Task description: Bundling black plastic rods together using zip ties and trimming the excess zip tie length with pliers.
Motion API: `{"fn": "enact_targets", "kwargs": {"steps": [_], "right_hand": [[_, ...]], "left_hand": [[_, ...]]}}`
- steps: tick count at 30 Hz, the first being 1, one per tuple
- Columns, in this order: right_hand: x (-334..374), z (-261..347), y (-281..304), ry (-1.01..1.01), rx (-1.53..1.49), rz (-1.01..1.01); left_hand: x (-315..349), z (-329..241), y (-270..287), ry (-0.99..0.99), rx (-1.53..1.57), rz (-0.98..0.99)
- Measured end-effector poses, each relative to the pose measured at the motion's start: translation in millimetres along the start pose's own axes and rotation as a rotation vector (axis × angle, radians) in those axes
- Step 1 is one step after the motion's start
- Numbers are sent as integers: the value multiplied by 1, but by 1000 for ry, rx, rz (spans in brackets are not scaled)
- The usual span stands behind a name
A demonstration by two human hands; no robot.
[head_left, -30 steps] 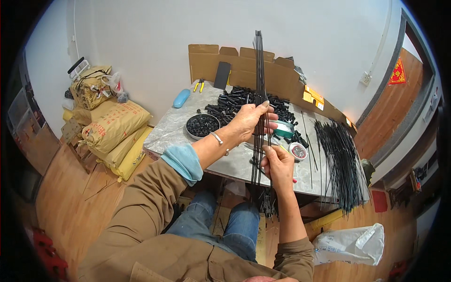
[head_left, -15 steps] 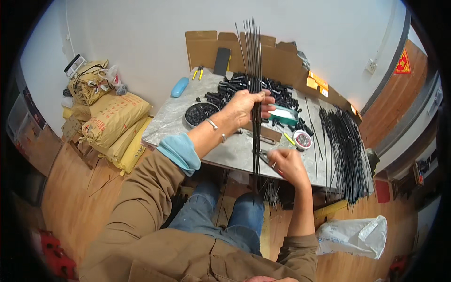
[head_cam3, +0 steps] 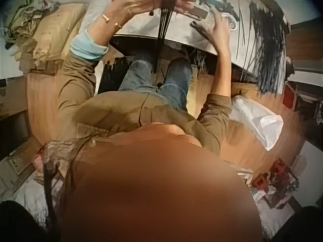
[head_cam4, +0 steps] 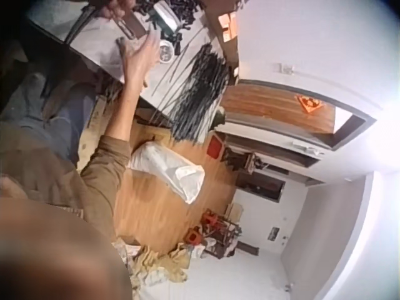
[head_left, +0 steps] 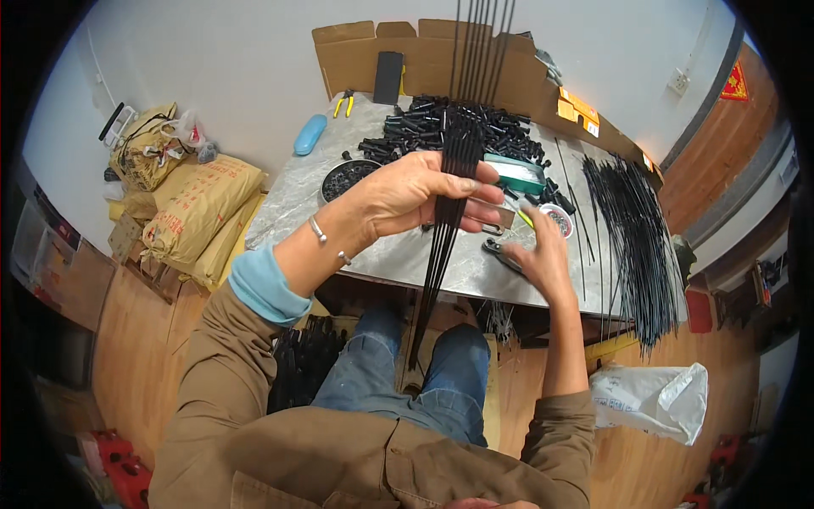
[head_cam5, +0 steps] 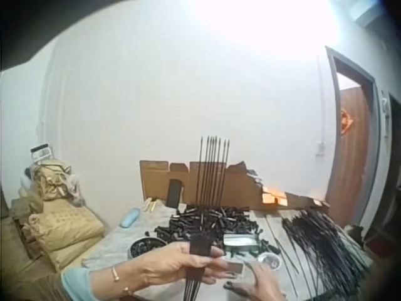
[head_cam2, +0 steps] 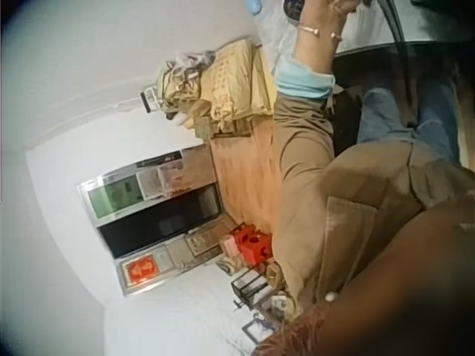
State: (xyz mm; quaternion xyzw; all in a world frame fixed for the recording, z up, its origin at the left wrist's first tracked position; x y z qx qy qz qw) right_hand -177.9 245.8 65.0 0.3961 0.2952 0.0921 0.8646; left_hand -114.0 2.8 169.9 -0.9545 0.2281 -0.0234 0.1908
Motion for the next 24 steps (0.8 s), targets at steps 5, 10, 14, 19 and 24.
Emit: {"fn": "enact_targets", "kwargs": {"steps": [5, 10, 14, 19, 24], "right_hand": [[-45, 89, -3, 23, -784, 357], [-76, 47, -35, 33, -493, 269], [-109, 1, -54, 336, 453, -43], [-112, 3, -27, -379, -374, 783], [-92, 60, -20, -219, -1390, 591]], "left_hand": [[15, 3, -7, 12, 13, 71], [35, 7, -2, -82, 55, 210], [28, 92, 23, -12, -10, 34], [32, 180, 47, 219, 134, -52], [26, 178, 49, 231, 118, -14]]}}
Point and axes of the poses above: each hand's wrist, its own x-axis away from the middle knuckle, its own y-axis out of the back of the hand, z = x × y, the point moved 1 cm from there along -x, towards the middle knuckle, and after that the axes turned 4 degrees about -x, right-handed, at the moved point
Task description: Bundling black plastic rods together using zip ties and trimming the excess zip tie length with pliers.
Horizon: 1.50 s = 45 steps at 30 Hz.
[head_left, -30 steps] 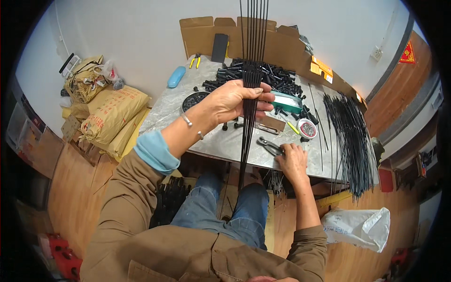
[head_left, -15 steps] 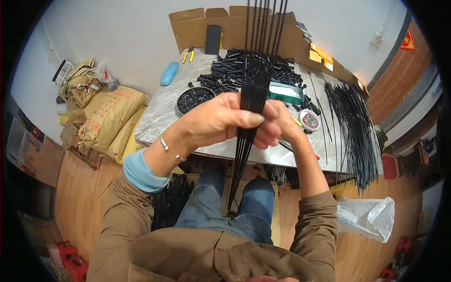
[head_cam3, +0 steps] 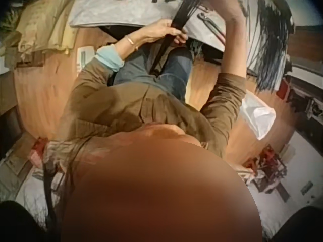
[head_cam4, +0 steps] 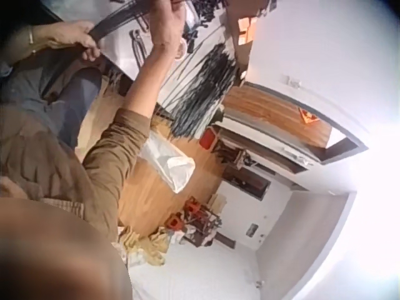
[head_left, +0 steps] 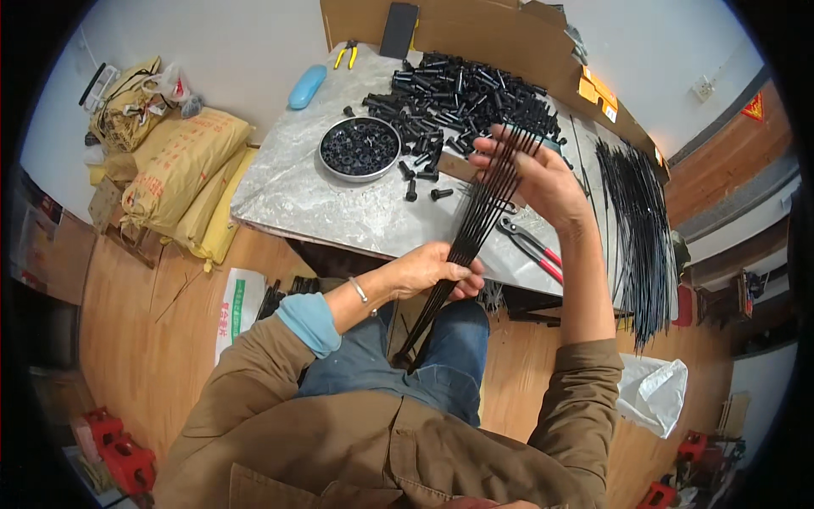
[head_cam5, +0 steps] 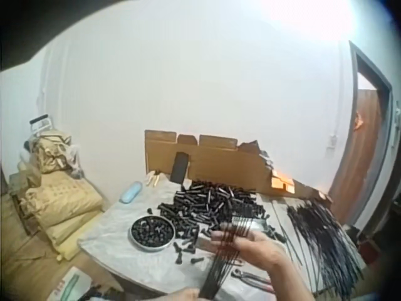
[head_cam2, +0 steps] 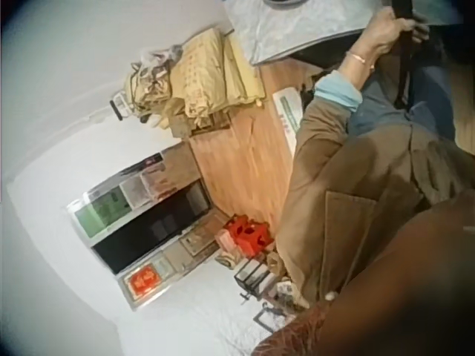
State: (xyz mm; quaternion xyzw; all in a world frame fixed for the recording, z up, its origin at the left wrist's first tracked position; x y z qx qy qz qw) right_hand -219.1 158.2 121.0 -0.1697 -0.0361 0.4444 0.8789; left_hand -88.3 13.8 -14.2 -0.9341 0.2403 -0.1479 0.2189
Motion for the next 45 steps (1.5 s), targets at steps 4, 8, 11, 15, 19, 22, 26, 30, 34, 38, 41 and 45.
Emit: {"fn": "enact_targets", "kwargs": {"steps": [4, 8, 11, 15, 19, 22, 26, 30, 34, 38, 41, 45], "right_hand": [[1, -8, -10, 68, -63, -138], [16, -16, -25, 89, 54, -118], [27, -36, -42, 103, 183, -8], [43, -61, -35, 168, 314, -108], [35, -48, -30, -50, 305, -3], [16, -3, 24, -443, 835, 198], [-42, -18, 145, 36, 1073, -641], [-71, -38, 175, -150, 1638, -666], [-87, -33, 171, -239, 1788, -585], [-83, -22, 175, -169, 1930, -597], [-70, -5, 156, 110, 1869, -744], [-20, 30, 77, 398, 1121, -684]], "left_hand": [[-5, 5, -5, -27, 1, -38], [16, -15, -19, -358, -185, -501], [30, -72, -23, -685, -292, -403], [10, -121, -48, -601, -482, -168], [-1, -113, -32, -580, -475, -152], [2, -114, -38, -566, -534, -192], [-4, -117, -46, -701, -620, -215], [-1, -117, -41, -714, -658, -224], [0, -118, -38, -726, -641, -215], [0, -120, -40, -686, -658, -221], [-2, -118, -39, -671, -626, -238], [-2, -117, -43, -668, -596, -248]]}}
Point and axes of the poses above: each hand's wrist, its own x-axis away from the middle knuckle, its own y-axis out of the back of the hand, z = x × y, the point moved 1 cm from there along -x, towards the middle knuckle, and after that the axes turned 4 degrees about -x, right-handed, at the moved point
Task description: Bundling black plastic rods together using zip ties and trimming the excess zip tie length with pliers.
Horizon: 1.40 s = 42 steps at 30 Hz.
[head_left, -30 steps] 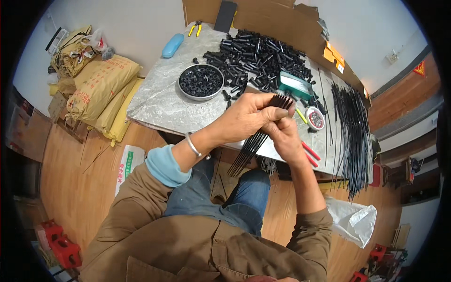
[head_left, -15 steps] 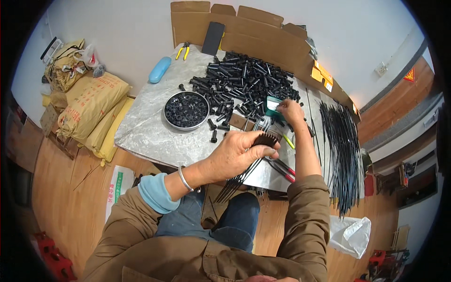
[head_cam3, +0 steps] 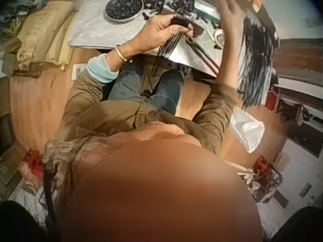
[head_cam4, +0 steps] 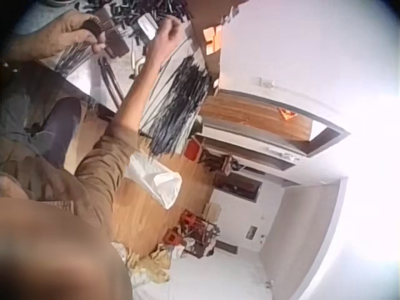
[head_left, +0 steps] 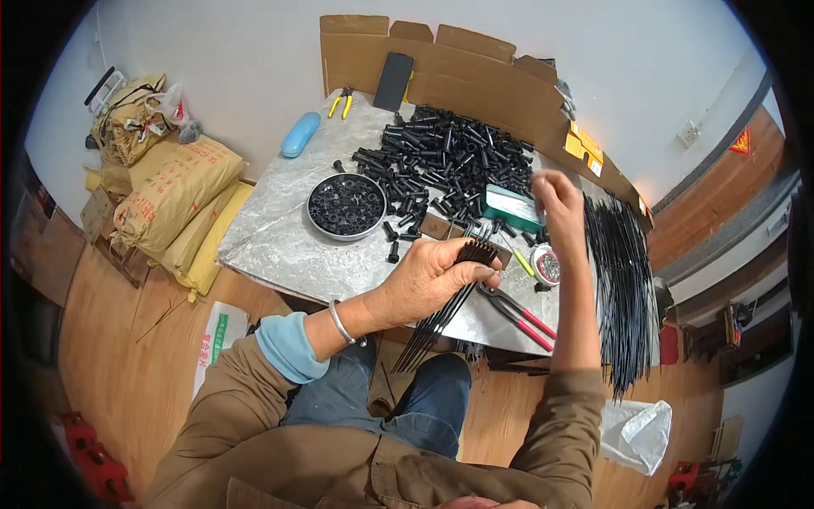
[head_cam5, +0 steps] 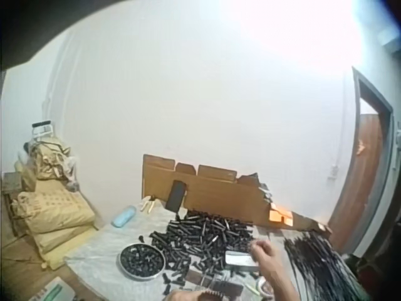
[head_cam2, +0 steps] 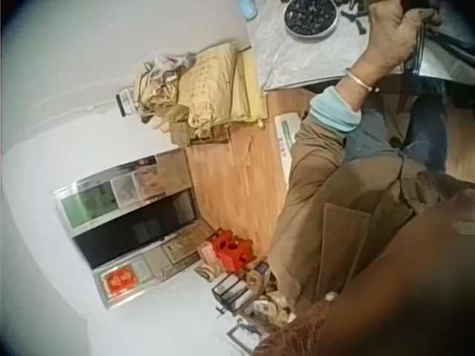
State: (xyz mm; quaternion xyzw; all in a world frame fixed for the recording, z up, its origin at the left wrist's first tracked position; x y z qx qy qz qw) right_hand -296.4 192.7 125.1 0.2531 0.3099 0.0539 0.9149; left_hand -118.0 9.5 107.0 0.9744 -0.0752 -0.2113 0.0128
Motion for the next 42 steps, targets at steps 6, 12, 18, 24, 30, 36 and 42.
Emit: {"fn": "enact_targets", "kwargs": {"steps": [6, 12, 18, 24, 30, 36, 42], "right_hand": [[93, 117, 33, 188, -133, 275], [104, 119, 34, 218, -72, 181], [104, 119, 34, 233, -83, 191], [99, 126, 37, 269, -38, 172], [87, 128, 46, 680, 201, 128], [87, 123, 34, 459, 2, 227], [87, 125, 33, 588, 115, 224]], "left_hand": [[4, -2, 1, 13, -52, -17], [3, -3, -7, -41, -36, -28], [3, -6, -11, -11, -89, 19], [2, -9, -11, -26, -146, 17], [-2, -15, -12, -24, -160, 103], [-10, -17, -1, -91, -244, 235], [-20, -9, 6, -230, -495, 313]]}}
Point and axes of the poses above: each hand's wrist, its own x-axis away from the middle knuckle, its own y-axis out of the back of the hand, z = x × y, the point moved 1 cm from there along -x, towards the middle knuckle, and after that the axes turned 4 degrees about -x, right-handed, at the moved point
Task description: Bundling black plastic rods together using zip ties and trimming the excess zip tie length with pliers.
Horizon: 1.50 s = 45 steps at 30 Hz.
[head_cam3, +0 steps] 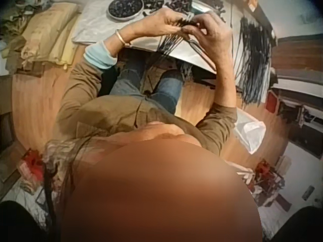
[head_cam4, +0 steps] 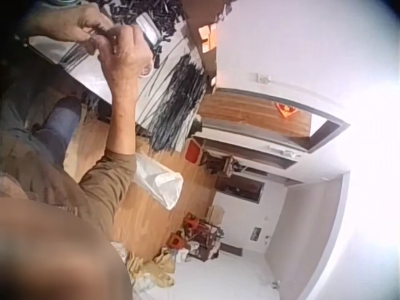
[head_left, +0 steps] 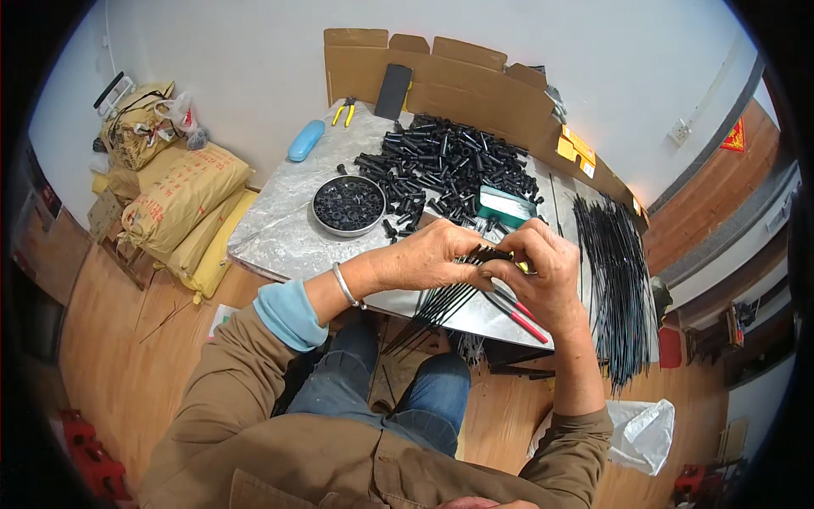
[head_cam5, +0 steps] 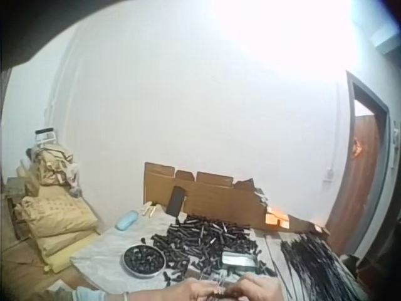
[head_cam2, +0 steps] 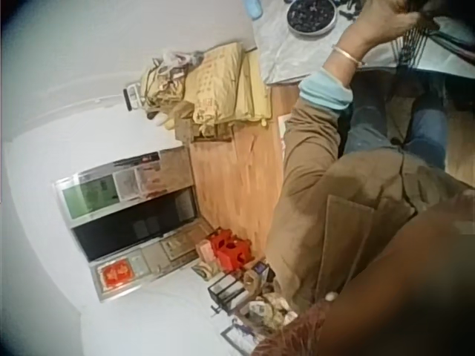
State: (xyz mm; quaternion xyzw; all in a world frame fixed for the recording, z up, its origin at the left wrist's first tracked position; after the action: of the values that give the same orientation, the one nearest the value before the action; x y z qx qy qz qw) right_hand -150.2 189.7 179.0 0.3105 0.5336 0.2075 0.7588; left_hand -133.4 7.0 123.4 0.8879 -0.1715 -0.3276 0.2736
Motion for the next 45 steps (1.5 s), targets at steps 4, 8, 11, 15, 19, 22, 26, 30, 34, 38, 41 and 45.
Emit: {"fn": "enact_targets", "kwargs": {"steps": [4, 8, 11, 15, 19, 22, 26, 30, 34, 38, 41, 45], "right_hand": [[-3, 1, -1, 59, 92, -15], [-4, 0, -7, 42, 66, -40], [-5, 0, -8, 39, 55, -49], [-5, -1, -10, 60, 64, -43], [-7, 9, -15, -16, 55, -83], [-12, 7, -25, 163, 129, -144], [-15, 12, -23, 93, 209, -98], [-20, 10, -15, -294, -195, 101], [-24, -44, -6, -482, -695, -267], [11, -141, -50, -746, -336, -194], [31, -150, -107, -464, -44, 21], [13, -133, -134, -485, 157, 26]], "left_hand": [[-2, 6, 6, -107, -179, -6], [-4, 6, 11, -57, -79, 70], [-4, 5, 13, -68, -114, 67], [-5, 10, 7, -104, -59, 44], [3, 8, -8, 139, 160, 153], [18, 20, -38, 160, 324, 2], [51, 42, -61, -91, -464, -22], [65, 64, -69, -121, -485, 79], [70, 78, -73, -64, -376, 74], [71, 83, -82, -124, -560, 101], [68, 75, -82, -22, -574, 107], [73, 80, -80, 63, -552, 140]]}}
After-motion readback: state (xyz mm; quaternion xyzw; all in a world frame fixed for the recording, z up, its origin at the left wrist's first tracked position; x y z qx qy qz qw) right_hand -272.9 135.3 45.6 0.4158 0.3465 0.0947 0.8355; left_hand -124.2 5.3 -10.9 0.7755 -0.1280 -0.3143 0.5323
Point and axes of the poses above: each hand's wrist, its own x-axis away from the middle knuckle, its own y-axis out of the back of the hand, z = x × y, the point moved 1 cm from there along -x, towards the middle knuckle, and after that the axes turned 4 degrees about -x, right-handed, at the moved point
